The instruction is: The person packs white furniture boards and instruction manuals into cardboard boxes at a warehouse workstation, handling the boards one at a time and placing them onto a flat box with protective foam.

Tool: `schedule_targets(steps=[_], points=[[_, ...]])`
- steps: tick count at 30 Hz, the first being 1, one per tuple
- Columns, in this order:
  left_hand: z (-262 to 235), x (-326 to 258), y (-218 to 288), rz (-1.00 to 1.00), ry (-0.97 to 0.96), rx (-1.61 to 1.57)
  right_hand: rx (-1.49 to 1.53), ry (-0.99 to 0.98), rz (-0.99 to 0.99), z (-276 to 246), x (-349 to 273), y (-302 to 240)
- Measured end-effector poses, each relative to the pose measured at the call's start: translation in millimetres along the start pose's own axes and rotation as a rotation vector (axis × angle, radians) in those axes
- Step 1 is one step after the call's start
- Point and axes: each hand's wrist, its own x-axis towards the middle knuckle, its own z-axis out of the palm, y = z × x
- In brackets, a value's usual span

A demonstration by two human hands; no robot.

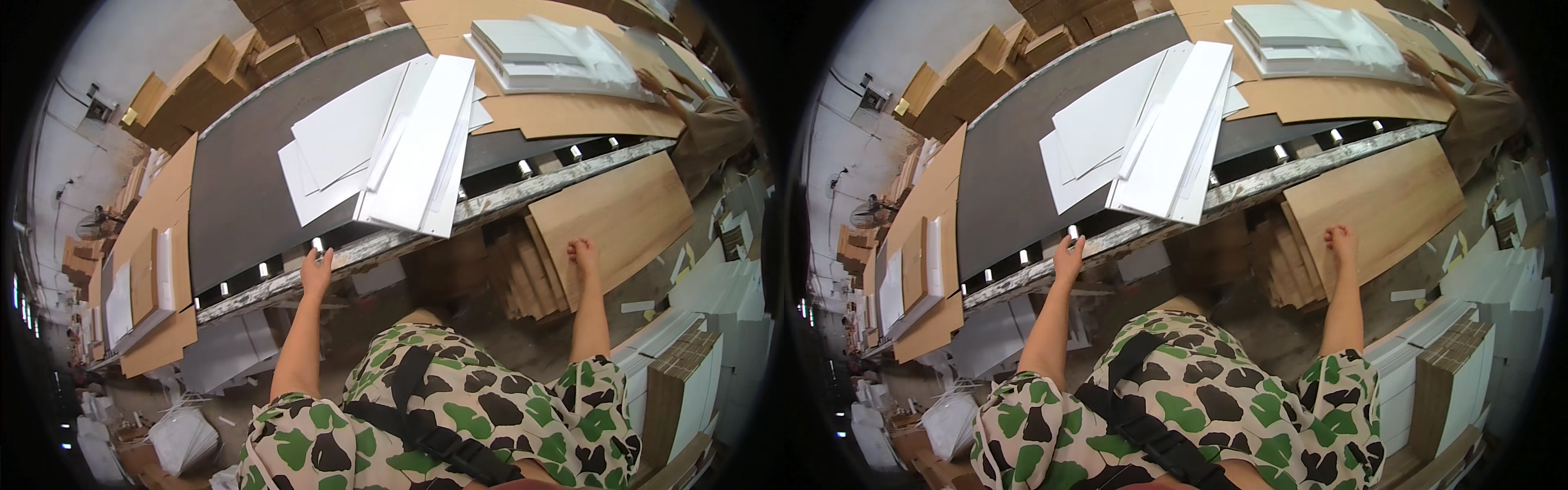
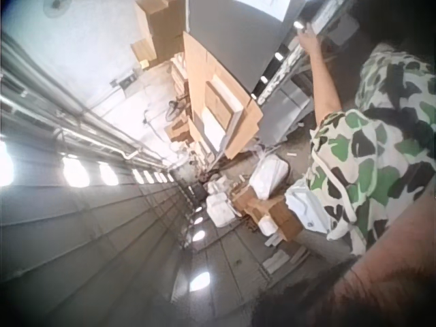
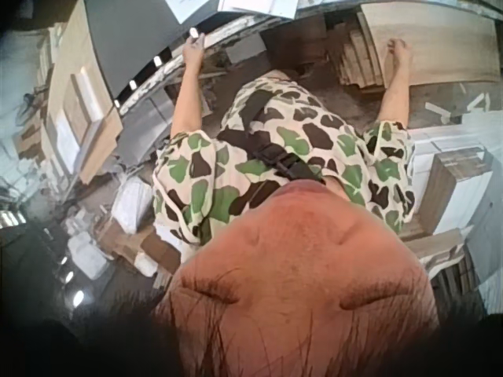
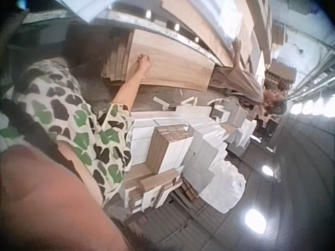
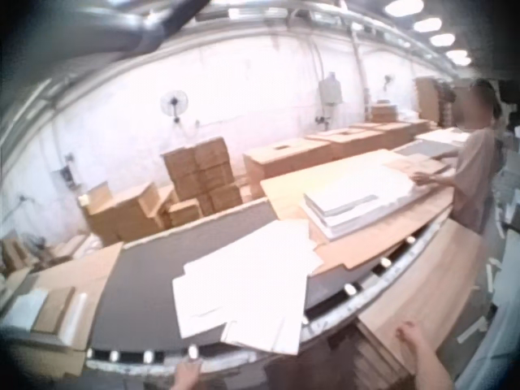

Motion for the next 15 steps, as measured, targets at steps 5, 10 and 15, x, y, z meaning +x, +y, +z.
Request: schedule_targets(steps=[5,10,15], points=[[-19.2,-1.2,-23.8,0.052,0.056,-0.004,-0.018,-0.02,-0.082,-1.4,-6.8,1.4],[-15.2,1.1,11.9,-0.029,-0.107,-0.204,0.13,-0.242,-0.132,73.3,-71.7,-16.8],[16.7,22.5,40.6,0.014,-0.184,-0.334,0.143,-0.395,-0.03,153.9,-148.4,38.4]])
